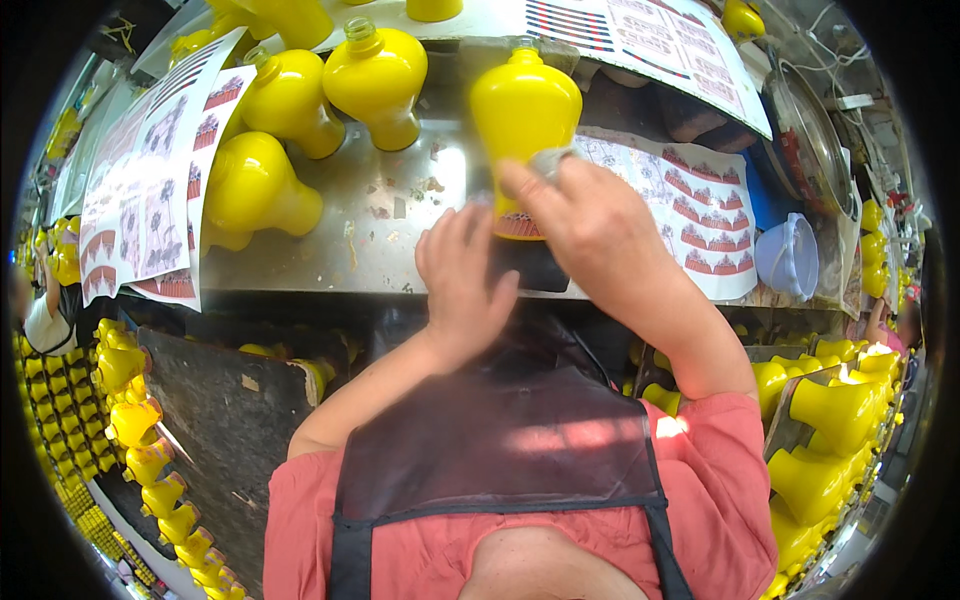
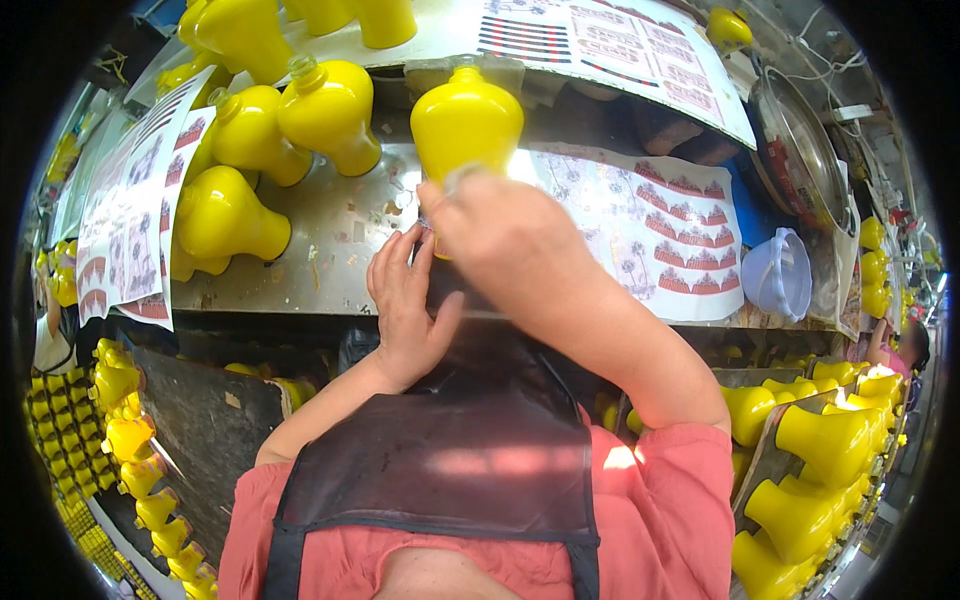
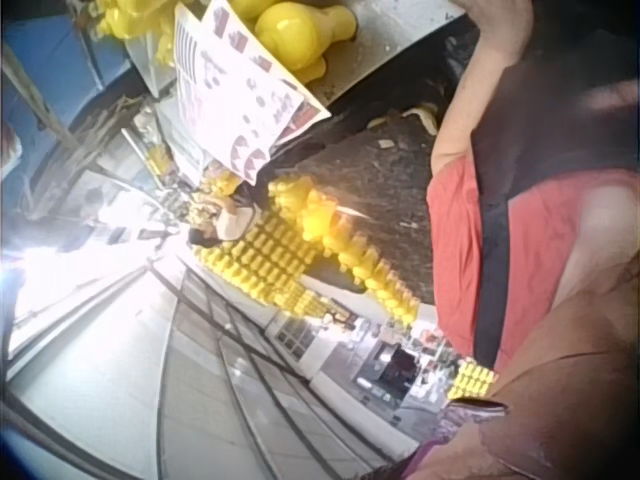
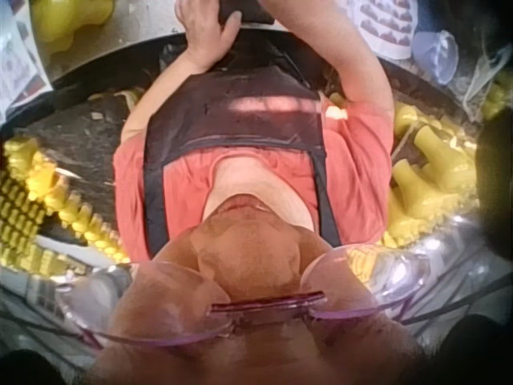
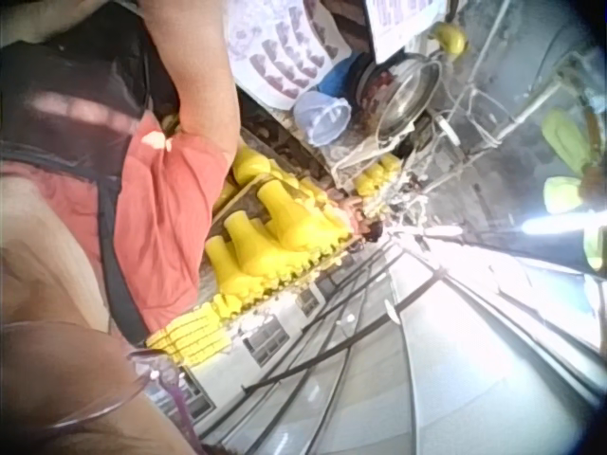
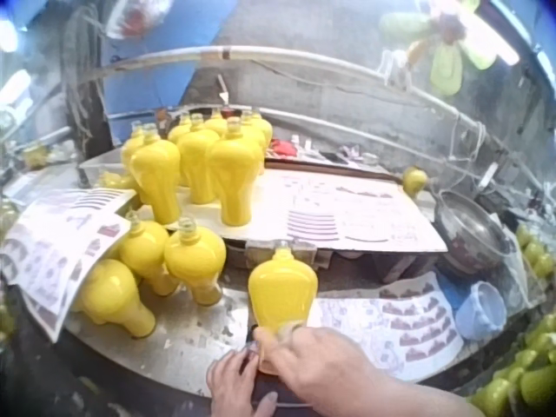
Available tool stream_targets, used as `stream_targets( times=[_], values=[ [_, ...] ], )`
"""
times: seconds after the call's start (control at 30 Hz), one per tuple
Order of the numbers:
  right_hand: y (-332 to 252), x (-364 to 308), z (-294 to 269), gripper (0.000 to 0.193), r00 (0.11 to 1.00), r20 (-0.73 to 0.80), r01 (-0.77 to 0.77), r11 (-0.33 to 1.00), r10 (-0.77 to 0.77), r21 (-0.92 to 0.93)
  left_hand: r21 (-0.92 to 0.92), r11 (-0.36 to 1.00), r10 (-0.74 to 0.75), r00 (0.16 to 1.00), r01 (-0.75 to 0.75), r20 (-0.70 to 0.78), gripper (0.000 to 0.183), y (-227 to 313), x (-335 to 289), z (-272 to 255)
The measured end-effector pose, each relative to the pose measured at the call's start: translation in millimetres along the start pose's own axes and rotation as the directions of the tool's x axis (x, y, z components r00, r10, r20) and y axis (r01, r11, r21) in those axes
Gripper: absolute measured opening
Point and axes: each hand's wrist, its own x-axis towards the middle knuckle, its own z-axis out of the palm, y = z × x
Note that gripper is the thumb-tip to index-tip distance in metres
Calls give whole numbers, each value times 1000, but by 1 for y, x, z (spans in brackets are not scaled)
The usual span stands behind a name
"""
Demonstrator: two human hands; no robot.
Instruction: The person applies decorative stickers to yellow ceramic bottles. They pick up a bottle, peel a sticker from a sheet, and smooth it onto the bottle's surface, repeating the process for multiple units.
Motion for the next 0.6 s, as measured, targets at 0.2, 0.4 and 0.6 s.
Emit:
stream_targets(
  times=[0.2, 0.4, 0.6],
  values=[
    [-2, 3, 4, 37, 1000, -5, 18, 998, -18, -63, 31, 999, -13, 999, 12, 35, 77, -1, 0, -4],
    [13, -35, 15, 43, 952, -88, -282, 953, 292, 108, 42, 999, -24, 998, 22, 52, 82, 8, 1, -13],
    [15, -69, 46, 34, 835, -265, -348, 836, 482, 425, 15, 999, 50, 997, -51, 64, 85, 11, 2, -4]
  ],
)
